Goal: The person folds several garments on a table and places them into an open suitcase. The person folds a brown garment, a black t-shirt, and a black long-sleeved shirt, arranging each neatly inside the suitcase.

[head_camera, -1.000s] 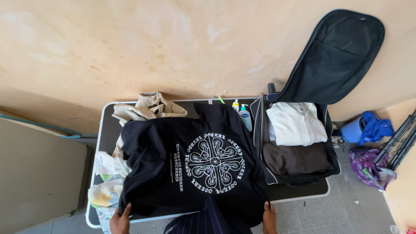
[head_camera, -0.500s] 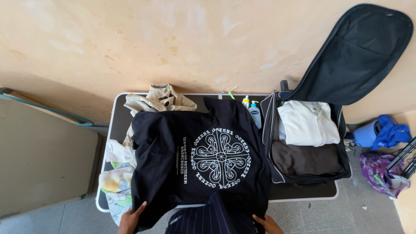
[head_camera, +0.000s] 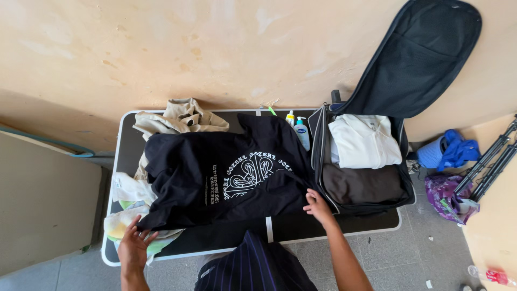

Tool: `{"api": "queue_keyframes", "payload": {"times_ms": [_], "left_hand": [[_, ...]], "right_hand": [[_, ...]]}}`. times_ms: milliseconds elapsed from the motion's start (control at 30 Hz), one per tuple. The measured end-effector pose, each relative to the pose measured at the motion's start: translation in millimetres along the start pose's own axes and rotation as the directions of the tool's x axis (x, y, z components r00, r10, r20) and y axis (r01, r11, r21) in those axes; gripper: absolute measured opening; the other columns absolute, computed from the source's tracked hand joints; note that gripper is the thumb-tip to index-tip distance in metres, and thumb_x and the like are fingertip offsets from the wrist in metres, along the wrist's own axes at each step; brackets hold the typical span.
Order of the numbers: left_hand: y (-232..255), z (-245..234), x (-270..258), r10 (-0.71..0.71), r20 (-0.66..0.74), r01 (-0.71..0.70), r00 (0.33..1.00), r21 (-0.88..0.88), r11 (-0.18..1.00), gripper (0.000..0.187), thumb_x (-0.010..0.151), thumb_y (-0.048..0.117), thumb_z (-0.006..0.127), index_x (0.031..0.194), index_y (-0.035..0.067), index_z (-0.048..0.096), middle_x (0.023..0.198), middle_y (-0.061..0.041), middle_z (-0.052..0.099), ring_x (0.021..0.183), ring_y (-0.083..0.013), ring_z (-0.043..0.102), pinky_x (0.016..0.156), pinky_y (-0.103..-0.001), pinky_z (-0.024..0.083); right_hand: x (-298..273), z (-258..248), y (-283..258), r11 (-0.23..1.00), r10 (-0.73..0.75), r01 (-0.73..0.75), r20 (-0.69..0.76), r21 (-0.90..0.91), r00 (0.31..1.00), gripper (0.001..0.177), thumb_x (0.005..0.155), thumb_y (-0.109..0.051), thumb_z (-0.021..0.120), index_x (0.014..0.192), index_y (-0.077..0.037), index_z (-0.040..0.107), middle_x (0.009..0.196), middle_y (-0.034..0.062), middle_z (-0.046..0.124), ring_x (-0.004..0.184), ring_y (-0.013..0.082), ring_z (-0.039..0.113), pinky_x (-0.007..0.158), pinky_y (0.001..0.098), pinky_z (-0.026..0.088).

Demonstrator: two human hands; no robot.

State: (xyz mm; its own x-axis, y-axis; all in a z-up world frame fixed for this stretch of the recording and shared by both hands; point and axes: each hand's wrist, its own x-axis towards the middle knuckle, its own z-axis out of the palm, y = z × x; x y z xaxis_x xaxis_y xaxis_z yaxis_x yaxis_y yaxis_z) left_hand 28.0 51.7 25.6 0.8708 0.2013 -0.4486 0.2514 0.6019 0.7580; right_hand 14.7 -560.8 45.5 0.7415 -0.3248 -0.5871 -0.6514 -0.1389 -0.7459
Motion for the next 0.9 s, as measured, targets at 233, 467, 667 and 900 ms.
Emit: {"api": "queue_keyframes", "payload": {"times_ms": [233, 467, 667, 900], "left_hand": [[13, -4, 4, -0.115, -0.020, 0.100, 0.993, 0.657, 0.747, 0.067, 0.084, -0.006, 0.056, 0.148, 0.006, 0.039, 0.123, -0.025, 0.063, 0.102, -0.0311, 0.072, 0.088, -0.043, 0.061], [7, 3, -1, 0.345, -0.134, 0.040, 0.929, 0.963, 0.267, 0.031, 0.095, 0.024, 0.074, 0.122, 0.009, 0.078, 0.082, -0.009, 0.076, 0.080, -0.0235, 0.076, 0.076, -0.035, 0.054], [1, 0, 3, 0.675, 0.073, -0.453, 0.734, 0.794, 0.406, 0.043, 0.120, 0.032, 0.061, 0.102, -0.007, 0.066, 0.094, -0.001, 0.063, 0.087, -0.0131, 0.056, 0.078, -0.031, 0.047], [21, 5, 11, 0.532, -0.044, -0.265, 0.846, 0.830, 0.490, 0.052, 0.120, 0.042, 0.054, 0.096, -0.003, 0.067, 0.067, -0.019, 0.055, 0.062, -0.0255, 0.051, 0.059, -0.042, 0.039]], "right_hand": [[-24, 21, 17, 0.904, -0.253, 0.145, -0.229, -0.401, 0.940, 0.067, 0.093, -0.021, 0.068, 0.152, -0.008, 0.038, 0.145, 0.0222, 0.051, 0.087, 0.0237, 0.074, 0.088, 0.0375, 0.057], [-18, 24, 12, 0.986, 0.059, -0.106, -0.325, -0.129, 0.944, 0.049, 0.097, -0.031, 0.063, 0.137, -0.005, 0.052, 0.118, 0.0208, 0.069, 0.084, 0.0290, 0.074, 0.081, 0.0435, 0.063], [-20, 10, 20, 0.818, -0.142, -0.105, -0.375, -0.565, 0.916, 0.040, 0.100, -0.042, 0.054, 0.112, -0.007, 0.068, 0.112, 0.0271, 0.071, 0.111, 0.0474, 0.064, 0.098, 0.0507, 0.050], [-24, 12, 18, 0.785, -0.048, -0.177, -0.343, -0.593, 0.938, 0.039, 0.104, -0.042, 0.047, 0.115, -0.009, 0.065, 0.115, 0.0264, 0.071, 0.115, 0.0464, 0.065, 0.100, 0.0513, 0.051]]}}
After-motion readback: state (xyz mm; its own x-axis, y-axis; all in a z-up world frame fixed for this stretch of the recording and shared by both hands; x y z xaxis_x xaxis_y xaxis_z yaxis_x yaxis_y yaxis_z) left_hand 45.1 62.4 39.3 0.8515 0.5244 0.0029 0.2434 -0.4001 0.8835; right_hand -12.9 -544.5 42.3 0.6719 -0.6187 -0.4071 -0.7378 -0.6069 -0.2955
